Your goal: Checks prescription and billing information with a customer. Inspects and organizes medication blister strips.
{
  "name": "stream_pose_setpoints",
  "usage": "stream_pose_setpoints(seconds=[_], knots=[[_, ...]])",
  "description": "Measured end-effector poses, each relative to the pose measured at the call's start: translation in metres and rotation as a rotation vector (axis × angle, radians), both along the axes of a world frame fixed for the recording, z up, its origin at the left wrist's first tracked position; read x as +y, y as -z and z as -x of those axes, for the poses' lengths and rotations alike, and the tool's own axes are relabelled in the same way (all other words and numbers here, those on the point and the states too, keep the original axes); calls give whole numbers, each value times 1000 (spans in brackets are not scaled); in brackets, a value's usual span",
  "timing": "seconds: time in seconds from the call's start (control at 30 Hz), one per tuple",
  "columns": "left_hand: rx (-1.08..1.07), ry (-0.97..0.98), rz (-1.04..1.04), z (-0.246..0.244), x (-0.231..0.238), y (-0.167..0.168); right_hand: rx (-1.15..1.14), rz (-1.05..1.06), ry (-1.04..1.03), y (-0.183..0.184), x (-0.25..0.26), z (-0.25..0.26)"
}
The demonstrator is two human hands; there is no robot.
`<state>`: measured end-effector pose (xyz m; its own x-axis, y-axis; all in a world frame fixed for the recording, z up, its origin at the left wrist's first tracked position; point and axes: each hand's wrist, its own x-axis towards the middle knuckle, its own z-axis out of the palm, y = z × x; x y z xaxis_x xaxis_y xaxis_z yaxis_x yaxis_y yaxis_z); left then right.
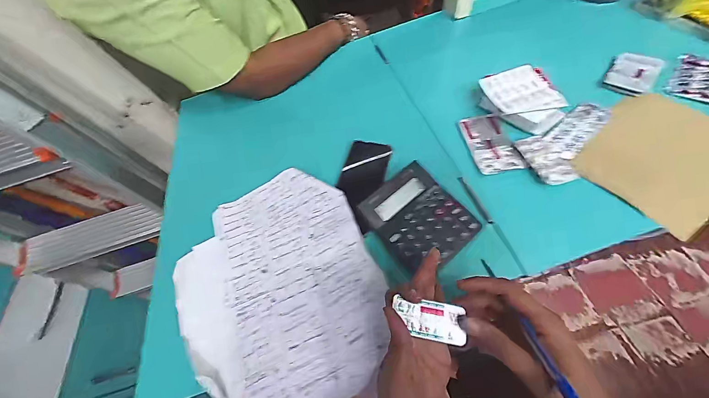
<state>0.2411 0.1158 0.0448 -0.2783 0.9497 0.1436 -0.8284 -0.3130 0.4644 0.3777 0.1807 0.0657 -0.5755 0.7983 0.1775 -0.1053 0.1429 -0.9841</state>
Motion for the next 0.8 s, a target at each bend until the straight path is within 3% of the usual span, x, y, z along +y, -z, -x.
stream_pose_setpoints(seconds=[0.13, 0.2, 0.27, 0.37, 0.5, 0.67, 0.8], knots=[[437, -90, 110, -65, 42, 4, 116, 61, -32, 0, 48, -68], [674, -130, 180, -94, 63, 6, 73, 25, -3, -1, 82, -110], [756, -148, 282, -126, 84, 0, -4, -15, 41, -2, 114, -150], [751, -142, 359, -165, 121, -11, -45, -38, 44, -3, 155, -192], [641, -126, 404, -178, 164, -27, -39, -119, 140, -7, 211, -227], [438, -102, 427, -173, 205, -31, 73, 116, 133, 0, 277, -256], [440, -72, 378, -177, 237, -32, -96, -37, 100, 3, 294, -265]])
